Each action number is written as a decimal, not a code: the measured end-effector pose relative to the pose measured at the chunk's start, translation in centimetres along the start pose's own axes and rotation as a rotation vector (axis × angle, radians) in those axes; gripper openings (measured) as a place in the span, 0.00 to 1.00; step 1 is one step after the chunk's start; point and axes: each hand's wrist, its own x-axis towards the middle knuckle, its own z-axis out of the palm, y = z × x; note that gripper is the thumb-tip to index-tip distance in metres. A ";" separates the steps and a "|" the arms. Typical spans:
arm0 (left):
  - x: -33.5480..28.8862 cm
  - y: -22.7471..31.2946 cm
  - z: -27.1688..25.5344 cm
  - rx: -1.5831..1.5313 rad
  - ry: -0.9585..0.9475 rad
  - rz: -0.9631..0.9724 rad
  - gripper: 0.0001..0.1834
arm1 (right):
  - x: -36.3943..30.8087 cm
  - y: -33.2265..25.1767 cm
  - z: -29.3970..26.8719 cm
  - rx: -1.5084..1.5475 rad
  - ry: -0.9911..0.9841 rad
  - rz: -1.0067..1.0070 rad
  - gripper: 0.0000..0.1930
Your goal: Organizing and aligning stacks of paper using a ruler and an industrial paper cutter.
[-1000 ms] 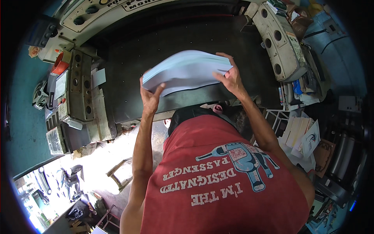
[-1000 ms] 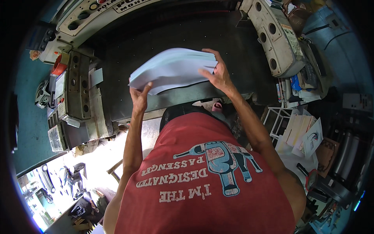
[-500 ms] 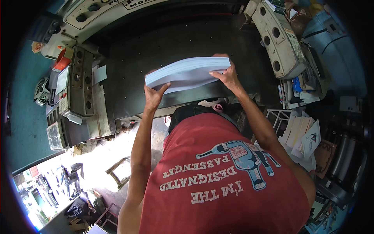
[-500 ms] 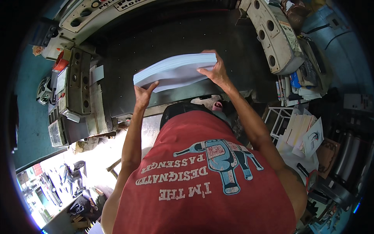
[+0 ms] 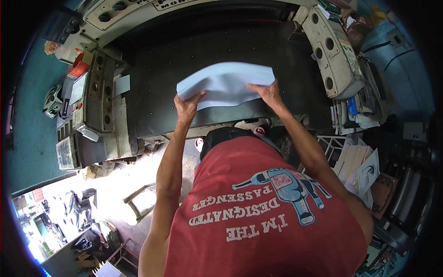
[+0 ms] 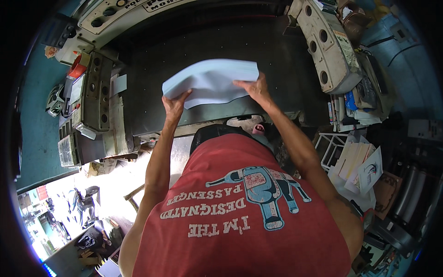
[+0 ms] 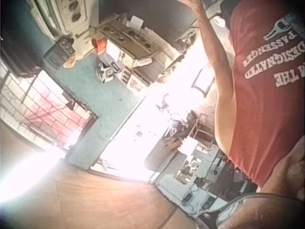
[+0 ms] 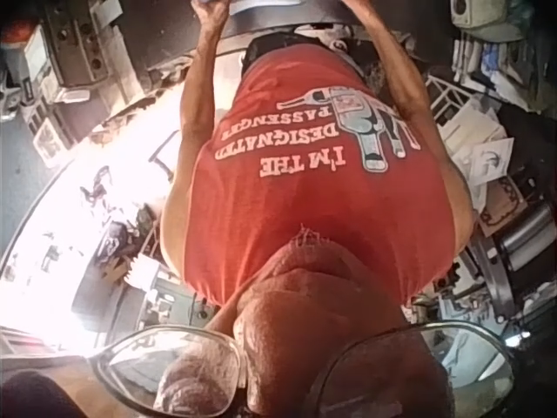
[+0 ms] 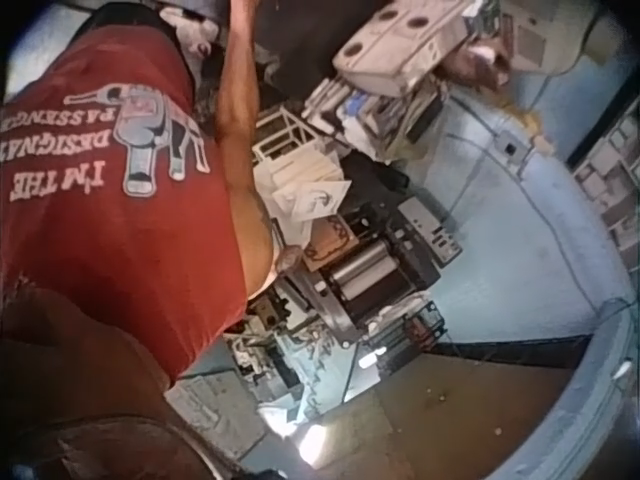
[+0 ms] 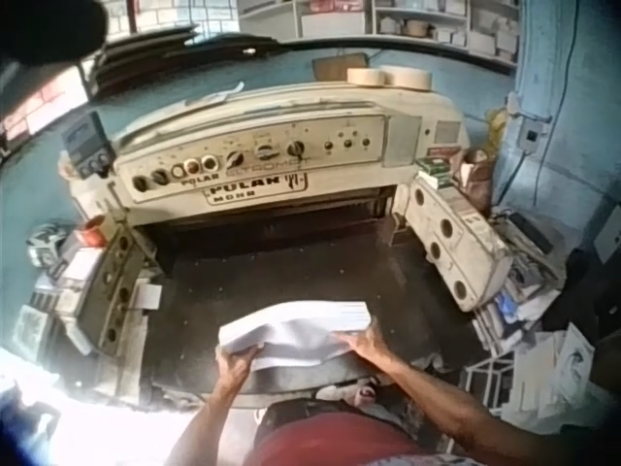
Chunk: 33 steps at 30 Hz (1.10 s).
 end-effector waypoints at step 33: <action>3.2 -6.9 2.8 0.078 -0.275 -0.741 0.29 | 3.7 1.6 4.2 0.379 -0.253 0.744 0.27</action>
